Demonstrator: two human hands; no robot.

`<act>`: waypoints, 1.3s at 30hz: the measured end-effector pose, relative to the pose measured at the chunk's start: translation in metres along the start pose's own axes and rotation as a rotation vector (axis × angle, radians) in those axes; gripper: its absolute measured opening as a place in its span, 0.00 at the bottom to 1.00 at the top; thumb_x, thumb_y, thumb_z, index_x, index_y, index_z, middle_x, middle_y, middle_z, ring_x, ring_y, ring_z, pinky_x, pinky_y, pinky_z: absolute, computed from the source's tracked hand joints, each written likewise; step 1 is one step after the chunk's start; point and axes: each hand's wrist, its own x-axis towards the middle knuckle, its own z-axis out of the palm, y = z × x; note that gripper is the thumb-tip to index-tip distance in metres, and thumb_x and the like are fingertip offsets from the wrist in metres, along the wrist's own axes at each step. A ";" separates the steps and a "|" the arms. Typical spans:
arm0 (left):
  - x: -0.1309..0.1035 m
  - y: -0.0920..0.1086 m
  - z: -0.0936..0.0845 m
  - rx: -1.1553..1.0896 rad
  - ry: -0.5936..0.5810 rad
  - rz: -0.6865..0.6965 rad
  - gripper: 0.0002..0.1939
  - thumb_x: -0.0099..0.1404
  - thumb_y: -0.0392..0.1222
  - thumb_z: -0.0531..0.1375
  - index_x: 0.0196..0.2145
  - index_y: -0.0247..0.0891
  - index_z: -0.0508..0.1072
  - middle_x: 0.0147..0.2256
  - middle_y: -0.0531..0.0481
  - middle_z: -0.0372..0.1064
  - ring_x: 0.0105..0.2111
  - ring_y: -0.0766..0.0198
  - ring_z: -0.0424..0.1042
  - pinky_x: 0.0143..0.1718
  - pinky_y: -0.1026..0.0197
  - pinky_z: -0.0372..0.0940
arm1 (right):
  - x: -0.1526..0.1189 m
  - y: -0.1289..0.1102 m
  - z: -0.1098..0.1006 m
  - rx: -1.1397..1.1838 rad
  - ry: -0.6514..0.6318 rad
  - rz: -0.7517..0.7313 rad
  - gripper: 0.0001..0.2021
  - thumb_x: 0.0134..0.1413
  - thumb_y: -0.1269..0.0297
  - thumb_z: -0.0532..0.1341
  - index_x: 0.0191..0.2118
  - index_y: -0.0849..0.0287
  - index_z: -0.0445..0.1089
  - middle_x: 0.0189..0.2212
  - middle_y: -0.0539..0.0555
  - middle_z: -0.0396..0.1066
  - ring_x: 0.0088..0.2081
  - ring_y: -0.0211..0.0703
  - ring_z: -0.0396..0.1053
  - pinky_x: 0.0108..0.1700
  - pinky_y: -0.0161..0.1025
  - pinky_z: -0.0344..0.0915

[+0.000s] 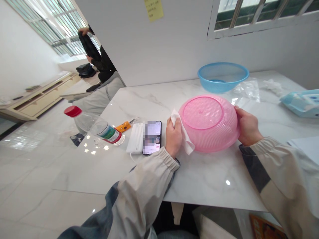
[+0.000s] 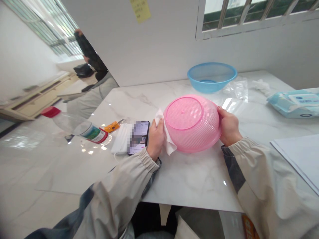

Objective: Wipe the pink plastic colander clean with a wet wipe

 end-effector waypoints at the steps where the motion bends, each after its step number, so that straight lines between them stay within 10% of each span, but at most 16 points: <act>1: 0.000 0.000 0.000 -0.001 0.002 0.001 0.14 0.81 0.52 0.58 0.54 0.45 0.78 0.61 0.39 0.80 0.64 0.45 0.76 0.71 0.41 0.67 | 0.001 0.001 -0.001 -0.013 -0.008 -0.014 0.16 0.74 0.66 0.63 0.32 0.48 0.82 0.34 0.49 0.80 0.38 0.46 0.75 0.49 0.44 0.78; 10: -0.002 0.004 -0.002 0.052 0.037 0.030 0.14 0.80 0.51 0.59 0.54 0.44 0.79 0.62 0.38 0.77 0.61 0.45 0.78 0.71 0.42 0.67 | 0.004 0.005 -0.005 -0.060 -0.034 -0.046 0.13 0.72 0.64 0.64 0.33 0.47 0.82 0.38 0.51 0.83 0.48 0.53 0.80 0.55 0.51 0.81; 39: -0.004 0.006 0.000 0.143 -0.027 0.101 0.19 0.80 0.54 0.59 0.60 0.41 0.75 0.68 0.36 0.67 0.71 0.48 0.69 0.79 0.48 0.57 | -0.007 -0.005 0.017 0.105 0.098 0.029 0.18 0.74 0.74 0.60 0.30 0.59 0.80 0.31 0.51 0.78 0.34 0.39 0.73 0.43 0.33 0.74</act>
